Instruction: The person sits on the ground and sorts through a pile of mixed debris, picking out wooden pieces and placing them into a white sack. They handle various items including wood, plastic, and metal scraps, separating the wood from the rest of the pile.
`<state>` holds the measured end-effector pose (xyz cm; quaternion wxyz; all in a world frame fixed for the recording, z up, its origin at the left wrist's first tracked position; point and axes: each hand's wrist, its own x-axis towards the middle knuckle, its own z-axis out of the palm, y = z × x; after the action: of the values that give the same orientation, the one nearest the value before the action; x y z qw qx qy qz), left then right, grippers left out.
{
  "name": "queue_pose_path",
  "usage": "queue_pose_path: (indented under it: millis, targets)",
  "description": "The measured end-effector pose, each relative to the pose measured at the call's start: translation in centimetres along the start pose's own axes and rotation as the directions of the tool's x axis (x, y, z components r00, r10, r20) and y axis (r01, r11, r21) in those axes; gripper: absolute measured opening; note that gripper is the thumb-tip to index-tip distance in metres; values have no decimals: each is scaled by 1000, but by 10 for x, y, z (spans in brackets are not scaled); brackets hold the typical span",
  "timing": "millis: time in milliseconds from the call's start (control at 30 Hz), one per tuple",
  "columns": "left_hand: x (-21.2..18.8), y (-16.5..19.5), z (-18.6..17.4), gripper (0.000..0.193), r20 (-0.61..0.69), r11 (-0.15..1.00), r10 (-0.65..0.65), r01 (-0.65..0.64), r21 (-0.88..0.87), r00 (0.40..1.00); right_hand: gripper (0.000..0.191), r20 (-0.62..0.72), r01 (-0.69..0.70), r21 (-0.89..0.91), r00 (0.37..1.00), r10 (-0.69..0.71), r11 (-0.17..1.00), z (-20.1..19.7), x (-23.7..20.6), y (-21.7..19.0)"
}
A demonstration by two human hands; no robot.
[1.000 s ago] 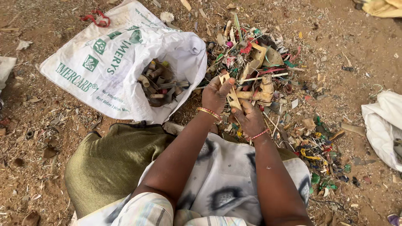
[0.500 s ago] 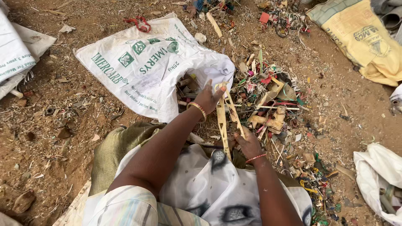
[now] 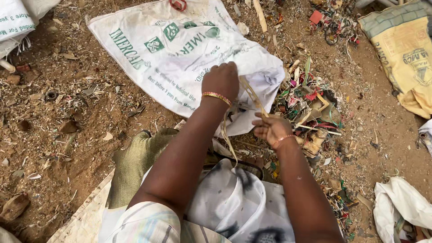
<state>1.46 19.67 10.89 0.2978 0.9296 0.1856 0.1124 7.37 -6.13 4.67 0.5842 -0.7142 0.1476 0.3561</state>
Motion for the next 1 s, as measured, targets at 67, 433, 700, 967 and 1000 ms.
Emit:
queue_pose_path:
  millis: [67,433,700,967,1000]
  targets:
    - [-12,16,-2,17,-153,988,151,-155,-10,977,36,-51,-18,185,998,28,983,27,31,-11]
    - [-13,13,-29,78,159,988,-8,-17,154,987,41,-171,395,-863,360,-917,316,45,47,52]
    - [-23,33,2,40,331,903,259,-349,250,908,63,-90,248,64,966,-242,967,37,27,71]
    - [48,-13,-9,53,117,857,133,-173,486,984,72,-47,3,46,999,0,999,89,22,-33]
    - [70,-33,-36,27,195,770,171,-254,585,966,71,-7,37,59,999,-37,998,98,19,-55]
